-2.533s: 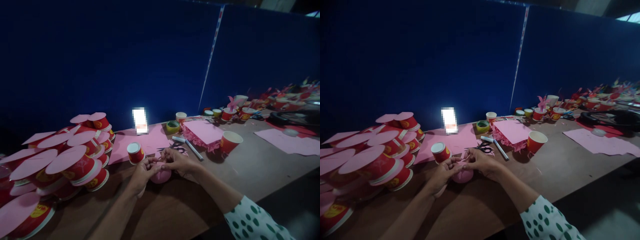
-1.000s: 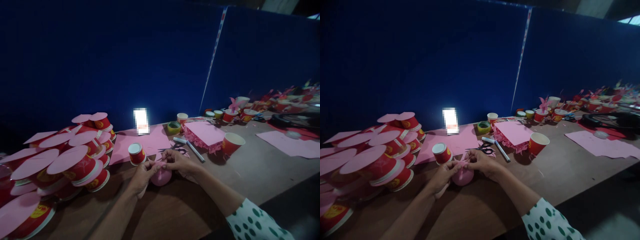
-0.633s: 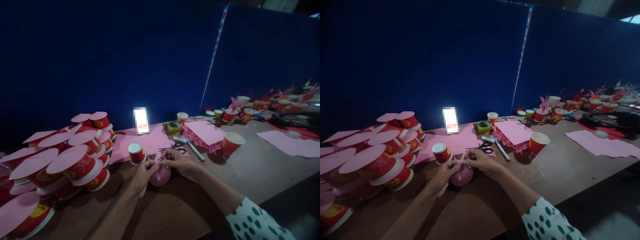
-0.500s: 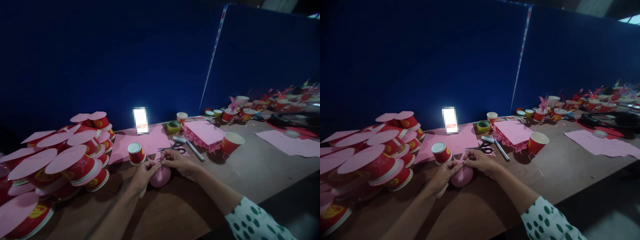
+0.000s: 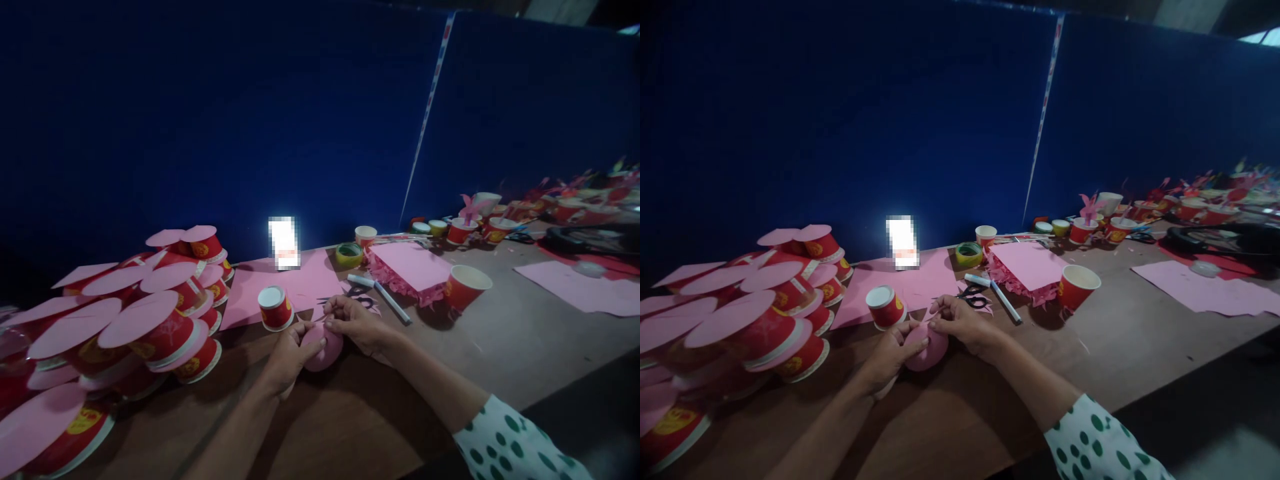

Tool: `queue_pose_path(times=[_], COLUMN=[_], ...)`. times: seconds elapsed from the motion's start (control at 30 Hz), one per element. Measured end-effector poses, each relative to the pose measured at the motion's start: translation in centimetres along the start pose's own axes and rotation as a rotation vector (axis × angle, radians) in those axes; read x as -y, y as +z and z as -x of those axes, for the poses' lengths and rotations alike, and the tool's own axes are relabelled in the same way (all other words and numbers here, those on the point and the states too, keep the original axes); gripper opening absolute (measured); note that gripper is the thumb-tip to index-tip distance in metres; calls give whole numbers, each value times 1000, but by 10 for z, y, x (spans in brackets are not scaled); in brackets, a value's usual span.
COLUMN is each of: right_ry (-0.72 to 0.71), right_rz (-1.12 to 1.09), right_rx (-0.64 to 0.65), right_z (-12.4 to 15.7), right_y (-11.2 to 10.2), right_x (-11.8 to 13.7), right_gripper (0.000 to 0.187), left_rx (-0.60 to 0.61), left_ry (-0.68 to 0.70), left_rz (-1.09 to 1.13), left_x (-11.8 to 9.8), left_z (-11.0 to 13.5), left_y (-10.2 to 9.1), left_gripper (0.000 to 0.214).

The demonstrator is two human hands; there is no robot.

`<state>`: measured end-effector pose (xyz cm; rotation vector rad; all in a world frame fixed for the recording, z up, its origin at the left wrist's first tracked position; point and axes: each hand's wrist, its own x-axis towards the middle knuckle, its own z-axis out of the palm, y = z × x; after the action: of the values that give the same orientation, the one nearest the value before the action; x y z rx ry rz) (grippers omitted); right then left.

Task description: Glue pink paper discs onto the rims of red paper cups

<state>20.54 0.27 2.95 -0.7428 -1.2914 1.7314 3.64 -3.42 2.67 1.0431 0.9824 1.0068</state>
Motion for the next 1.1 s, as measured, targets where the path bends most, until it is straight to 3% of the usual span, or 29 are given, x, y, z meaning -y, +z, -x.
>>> queue_pose_path(times=[0.33, 0.73, 0.83, 0.97, 1.1], right_ry=[-5, -3, -28, -154, -156], right_rz=[-9, 27, 155, 552, 817], right_rx=[-79, -9, -28, -241, -345], right_z=[-1, -2, -4, -10, -13], right_y=[1, 2, -5, -32, -62], right_x=[4, 0, 14, 43, 56], right_gripper=[33, 36, 38, 44, 41], left_rx=[12, -70, -105, -145, -113], left_ry=[-31, -21, -20, -6, -30], left_rz=[131, 122, 131, 129, 126], left_x=[-4, -3, -4, -6, -10], left_z=[0, 1, 0, -2, 2], left_y=[2, 9, 8, 5, 9], left_gripper=[33, 29, 31, 31, 33])
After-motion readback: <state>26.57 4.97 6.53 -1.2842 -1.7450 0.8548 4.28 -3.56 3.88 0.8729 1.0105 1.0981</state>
